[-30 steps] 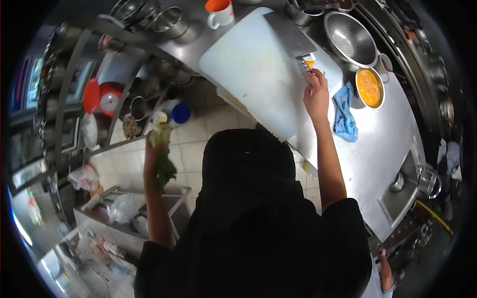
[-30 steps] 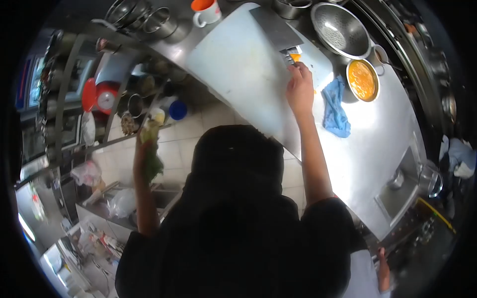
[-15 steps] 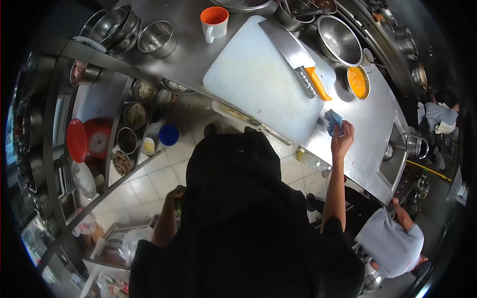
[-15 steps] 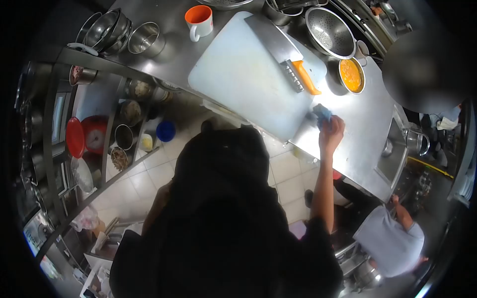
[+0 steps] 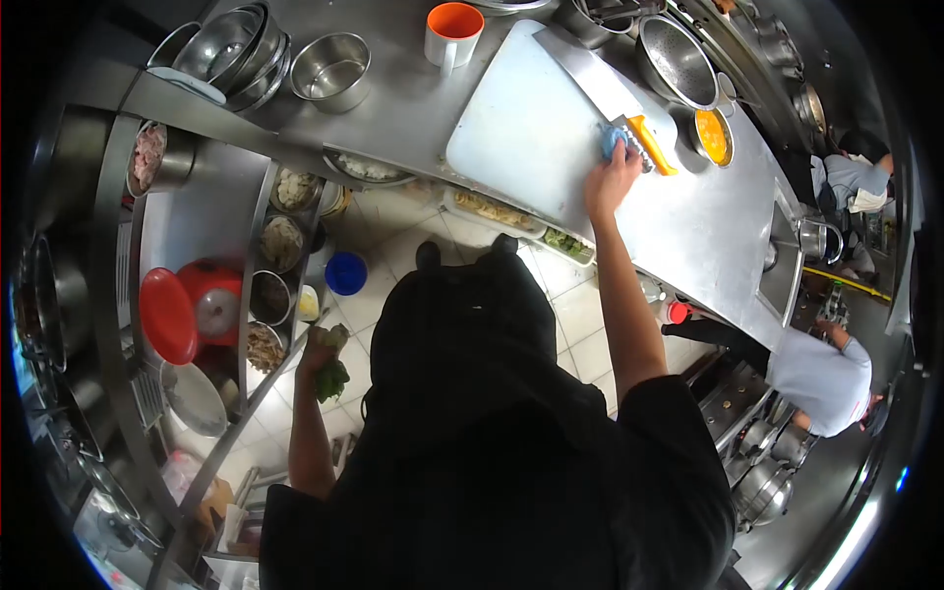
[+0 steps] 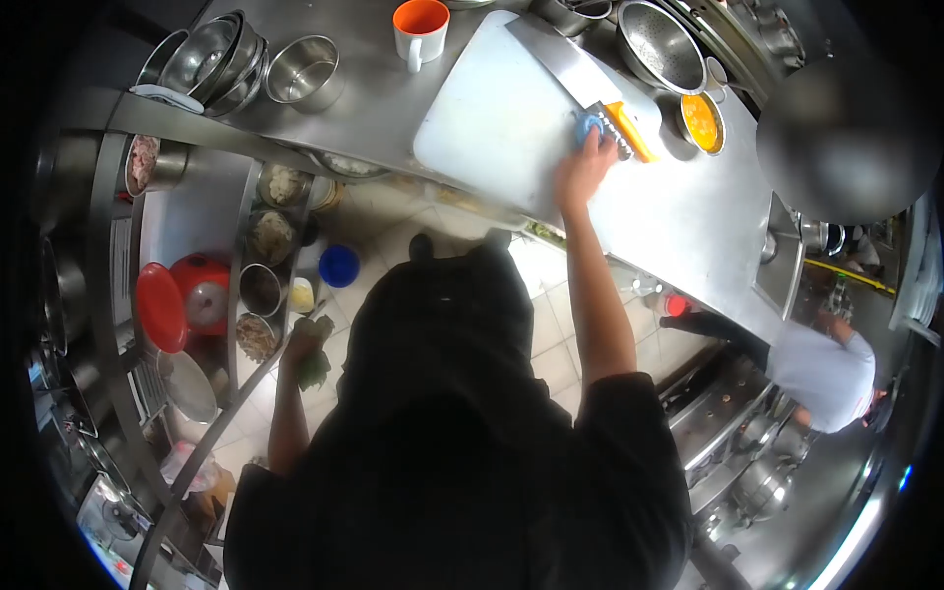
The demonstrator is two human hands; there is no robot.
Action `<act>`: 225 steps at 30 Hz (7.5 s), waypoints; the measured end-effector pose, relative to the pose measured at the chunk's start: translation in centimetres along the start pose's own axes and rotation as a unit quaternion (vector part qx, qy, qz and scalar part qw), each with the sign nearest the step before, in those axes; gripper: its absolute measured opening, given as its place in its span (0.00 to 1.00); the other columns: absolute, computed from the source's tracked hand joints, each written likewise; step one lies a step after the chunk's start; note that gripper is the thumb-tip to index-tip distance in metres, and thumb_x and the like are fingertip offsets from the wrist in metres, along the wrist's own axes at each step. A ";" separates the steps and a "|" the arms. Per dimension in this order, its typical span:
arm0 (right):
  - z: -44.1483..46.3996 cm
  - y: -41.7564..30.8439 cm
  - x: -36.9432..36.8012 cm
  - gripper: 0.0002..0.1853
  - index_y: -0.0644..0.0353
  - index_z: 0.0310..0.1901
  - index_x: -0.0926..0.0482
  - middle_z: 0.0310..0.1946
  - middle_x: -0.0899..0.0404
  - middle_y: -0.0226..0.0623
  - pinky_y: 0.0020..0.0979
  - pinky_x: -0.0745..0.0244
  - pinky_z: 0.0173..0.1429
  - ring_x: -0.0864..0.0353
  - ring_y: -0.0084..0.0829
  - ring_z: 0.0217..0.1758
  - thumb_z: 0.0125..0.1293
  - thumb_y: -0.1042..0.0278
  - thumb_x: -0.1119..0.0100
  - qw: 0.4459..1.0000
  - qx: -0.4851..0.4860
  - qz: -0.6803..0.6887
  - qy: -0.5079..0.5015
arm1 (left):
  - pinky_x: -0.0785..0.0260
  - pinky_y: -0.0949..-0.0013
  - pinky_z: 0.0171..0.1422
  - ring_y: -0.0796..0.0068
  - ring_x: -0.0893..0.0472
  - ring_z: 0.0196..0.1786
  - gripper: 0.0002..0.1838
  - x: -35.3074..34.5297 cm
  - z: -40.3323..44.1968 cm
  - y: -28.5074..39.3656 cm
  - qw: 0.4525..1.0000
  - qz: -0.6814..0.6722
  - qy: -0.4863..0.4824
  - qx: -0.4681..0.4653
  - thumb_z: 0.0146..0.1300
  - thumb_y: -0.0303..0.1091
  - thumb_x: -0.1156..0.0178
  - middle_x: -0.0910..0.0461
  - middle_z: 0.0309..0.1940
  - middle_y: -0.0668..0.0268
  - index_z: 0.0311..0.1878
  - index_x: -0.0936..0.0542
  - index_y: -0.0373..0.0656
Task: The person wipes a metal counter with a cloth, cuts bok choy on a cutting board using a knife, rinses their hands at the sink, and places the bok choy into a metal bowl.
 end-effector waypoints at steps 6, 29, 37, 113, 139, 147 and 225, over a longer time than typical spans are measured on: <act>-5.3 -13.1 -5.8 0.27 0.66 0.55 0.26 0.51 0.29 0.56 0.47 0.36 0.65 0.31 0.54 0.58 0.49 0.88 0.53 0.959 0.156 0.204 -0.120 | 0.30 0.64 0.58 0.64 0.28 0.57 0.45 2.3 -9.6 33.1 0.982 -0.158 0.105 0.025 0.50 0.28 0.39 0.36 0.64 0.57 0.73 0.47 0.46; 11.2 13.1 3.9 0.23 0.57 0.54 0.23 0.50 0.24 0.44 0.36 0.27 0.56 0.23 0.43 0.50 0.55 0.77 0.36 0.958 0.057 0.181 -0.215 | 0.59 0.35 0.74 0.57 0.44 0.74 0.44 -18.6 10.5 69.9 0.753 0.453 0.204 -0.430 0.50 0.29 0.31 0.41 0.69 0.58 0.71 0.39 0.56; 11.4 16.3 4.0 0.35 0.50 0.63 0.33 0.50 0.27 0.49 0.38 0.25 0.50 0.22 0.44 0.44 0.51 0.84 0.41 0.928 0.073 0.185 -0.314 | 0.40 0.56 0.59 0.59 0.27 0.55 0.26 -18.8 12.1 69.6 0.781 0.390 0.270 -0.406 0.50 0.27 0.32 0.25 0.48 0.64 0.55 0.26 0.46; -10.6 3.3 19.3 0.16 0.61 0.52 0.34 0.30 0.21 0.55 0.52 0.28 0.37 0.21 0.59 0.33 0.63 0.74 0.47 0.915 -0.195 0.033 -0.352 | 0.29 0.59 0.43 0.52 0.22 0.37 0.19 -28.9 10.7 66.7 0.860 0.285 0.017 -0.423 0.50 0.27 0.35 0.23 0.33 0.51 0.48 0.19 0.35; -9.7 4.2 17.0 0.30 0.44 0.67 0.37 0.35 0.21 0.50 0.48 0.26 0.42 0.19 0.52 0.38 0.63 0.74 0.45 0.905 -0.165 0.053 -0.389 | 0.30 0.58 0.41 0.47 0.21 0.37 0.14 -28.9 10.6 68.5 0.864 0.336 -0.006 -0.374 0.53 0.31 0.35 0.22 0.33 0.47 0.41 0.19 0.32; -8.6 5.6 15.0 0.28 0.52 0.64 0.35 0.34 0.20 0.55 0.47 0.28 0.43 0.20 0.56 0.41 0.62 0.71 0.40 0.867 -0.229 0.164 -0.412 | 0.29 0.56 0.48 0.51 0.21 0.44 0.18 -29.3 9.3 66.9 0.849 0.353 0.006 -0.393 0.53 0.29 0.33 0.21 0.37 0.51 0.48 0.19 0.32; -10.7 6.9 21.2 0.28 0.45 0.64 0.35 0.33 0.26 0.50 0.46 0.26 0.33 0.21 0.48 0.30 0.60 0.77 0.50 0.917 -0.125 0.012 -0.379 | 0.27 0.60 0.50 0.52 0.18 0.43 0.28 -32.2 10.8 70.7 0.921 0.328 -0.070 -0.196 0.51 0.38 0.35 0.19 0.38 0.45 0.50 0.33 0.32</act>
Point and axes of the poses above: each hand's wrist, its own z-axis towards the middle knuckle, its own x-axis out of the back of the hand, y = z × x, the point moved 3 cm from there along z, towards the middle knuckle
